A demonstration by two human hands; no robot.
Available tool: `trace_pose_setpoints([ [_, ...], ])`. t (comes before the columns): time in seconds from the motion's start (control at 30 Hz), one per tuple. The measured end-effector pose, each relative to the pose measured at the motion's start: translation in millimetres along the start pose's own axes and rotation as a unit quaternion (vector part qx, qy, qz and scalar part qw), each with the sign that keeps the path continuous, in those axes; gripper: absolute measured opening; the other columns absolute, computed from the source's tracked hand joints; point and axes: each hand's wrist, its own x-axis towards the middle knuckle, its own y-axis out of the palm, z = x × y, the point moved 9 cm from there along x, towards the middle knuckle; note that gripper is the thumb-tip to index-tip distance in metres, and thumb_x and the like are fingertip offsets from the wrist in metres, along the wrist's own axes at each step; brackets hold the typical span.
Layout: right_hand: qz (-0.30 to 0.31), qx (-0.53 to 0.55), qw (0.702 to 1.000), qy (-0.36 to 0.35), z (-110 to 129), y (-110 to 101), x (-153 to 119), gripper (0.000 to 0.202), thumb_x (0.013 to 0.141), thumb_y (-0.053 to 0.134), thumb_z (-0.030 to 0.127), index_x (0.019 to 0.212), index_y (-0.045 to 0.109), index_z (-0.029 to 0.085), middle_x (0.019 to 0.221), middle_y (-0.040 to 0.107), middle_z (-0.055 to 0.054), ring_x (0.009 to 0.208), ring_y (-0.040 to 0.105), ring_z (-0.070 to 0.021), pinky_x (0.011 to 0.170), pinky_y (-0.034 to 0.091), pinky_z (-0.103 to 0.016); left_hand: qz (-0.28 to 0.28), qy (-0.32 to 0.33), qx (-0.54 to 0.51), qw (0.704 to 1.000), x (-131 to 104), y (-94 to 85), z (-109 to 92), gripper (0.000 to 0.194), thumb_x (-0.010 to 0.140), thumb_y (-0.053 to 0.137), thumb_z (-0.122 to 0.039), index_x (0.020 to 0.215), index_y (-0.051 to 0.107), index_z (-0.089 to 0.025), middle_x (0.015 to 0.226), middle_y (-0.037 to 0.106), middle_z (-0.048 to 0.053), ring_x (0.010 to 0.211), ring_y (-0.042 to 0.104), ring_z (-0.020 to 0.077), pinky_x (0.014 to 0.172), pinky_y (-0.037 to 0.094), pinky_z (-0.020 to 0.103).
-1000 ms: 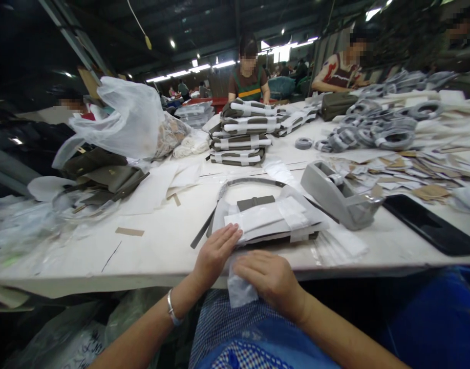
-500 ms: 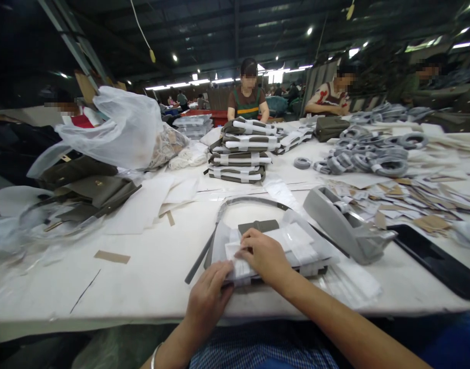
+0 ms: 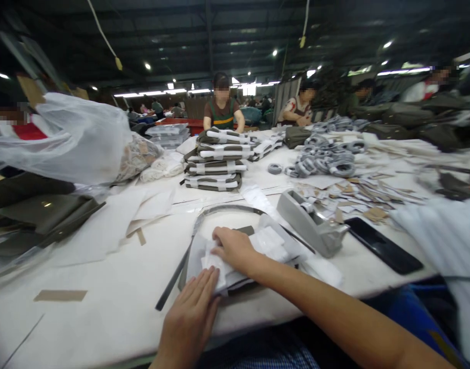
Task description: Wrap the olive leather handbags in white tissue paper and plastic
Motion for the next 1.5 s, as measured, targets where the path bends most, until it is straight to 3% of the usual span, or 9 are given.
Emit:
trace_pose_setpoints([
  [0.13,-0.074,0.012,0.997,0.002,-30.6,-56.1,-24.2,0.024,0.091,0.064,0.025,0.115,0.061,0.025,0.107,0.070,0.000,0.087,0.065,-0.0128,0.080,0.048,-0.023,-0.023,0.027,0.038,0.999,-4.5,3.7,2.2,0.045,0.096,0.049,-0.018,0.140,0.050,-0.011,0.137,0.061,0.007,0.119,0.063,0.0222,0.096,0.055,0.036],
  [0.3,-0.173,-0.027,0.965,0.196,-148.1,-168.8,-88.9,0.025,0.090,0.060,0.033,0.111,0.064,0.022,0.113,0.070,-0.008,0.101,0.065,-0.0231,0.097,0.047,-0.038,-0.048,0.036,0.037,0.998,-5.4,2.8,3.8,0.052,0.096,0.051,-0.019,0.146,0.043,-0.012,0.137,0.061,0.006,0.118,0.064,0.0219,0.097,0.053,0.035],
  [0.4,-0.144,-0.008,0.948,0.282,-205.7,-198.5,-110.4,0.022,0.085,0.065,0.036,0.096,0.068,0.017,0.092,0.074,-0.012,0.091,0.069,-0.0293,0.088,0.052,-0.043,-0.058,0.041,0.029,0.997,-3.7,1.9,2.8,0.055,0.096,0.050,-0.020,0.149,0.038,-0.012,0.136,0.062,0.007,0.115,0.065,0.0229,0.095,0.054,0.036],
  [0.53,-0.066,0.109,0.923,0.363,-243.5,-187.1,-113.7,0.029,0.086,0.065,0.044,0.075,0.066,0.017,0.072,0.073,-0.009,0.070,0.071,-0.0224,0.070,0.058,-0.034,-0.068,0.043,0.019,0.997,-2.8,1.7,3.8,0.059,0.095,0.052,-0.021,0.151,0.035,-0.015,0.134,0.064,0.007,0.112,0.067,0.0233,0.092,0.056,0.035],
  [0.73,-0.008,0.277,0.874,0.399,-243.6,-182.0,-107.0,0.027,0.083,0.073,0.038,0.074,0.067,0.013,0.079,0.074,-0.011,0.069,0.070,-0.0156,0.070,0.060,-0.026,-0.074,0.057,0.024,0.995,-4.4,3.5,5.1,0.060,0.095,0.052,-0.019,0.152,0.033,-0.014,0.133,0.065,0.007,0.111,0.068,0.0228,0.090,0.057,0.035],
  [0.87,-0.032,0.328,0.860,0.389,-228.7,-206.8,-123.4,0.022,0.084,0.072,0.034,0.082,0.068,0.012,0.082,0.072,-0.009,0.068,0.068,-0.0114,0.069,0.058,-0.021,-0.075,0.074,0.030,0.994,-4.5,3.3,3.5,0.061,0.095,0.052,-0.018,0.152,0.031,-0.011,0.132,0.065,0.009,0.111,0.068,0.0224,0.089,0.057,0.035],
  [1.03,-0.078,0.331,0.860,0.380,-215.9,-226.6,-176.0,0.027,0.084,0.072,0.041,0.093,0.070,0.016,0.095,0.072,-0.008,0.077,0.067,-0.0109,0.069,0.054,-0.016,-0.080,0.061,0.010,0.995,-1.7,0.7,6.6,0.062,0.095,0.053,-0.018,0.153,0.030,-0.015,0.130,0.066,0.008,0.109,0.069,0.0226,0.090,0.057,0.034],
  [1.23,-0.089,0.327,0.847,0.409,-233.0,-191.2,-223.5,0.037,0.069,0.084,0.046,0.091,0.071,0.019,0.094,0.072,-0.009,0.088,0.069,-0.0197,0.082,0.059,-0.026,-0.081,0.062,-0.004,0.995,-0.3,-1.0,6.4,0.063,0.095,0.053,-0.020,0.154,0.030,-0.015,0.130,0.066,0.008,0.108,0.069,0.0237,0.088,0.058,0.035],
  [1.5,-0.137,0.297,0.865,0.381,-253.2,-164.7,-216.6,0.048,0.063,0.082,0.056,0.091,0.068,0.019,0.097,0.073,-0.012,0.091,0.070,-0.0235,0.085,0.058,-0.034,-0.088,0.054,0.003,0.995,-1.2,-5.0,5.0,0.057,0.096,0.052,-0.022,0.151,0.036,-0.014,0.130,0.066,0.007,0.108,0.069,0.0228,0.089,0.058,0.036],
])
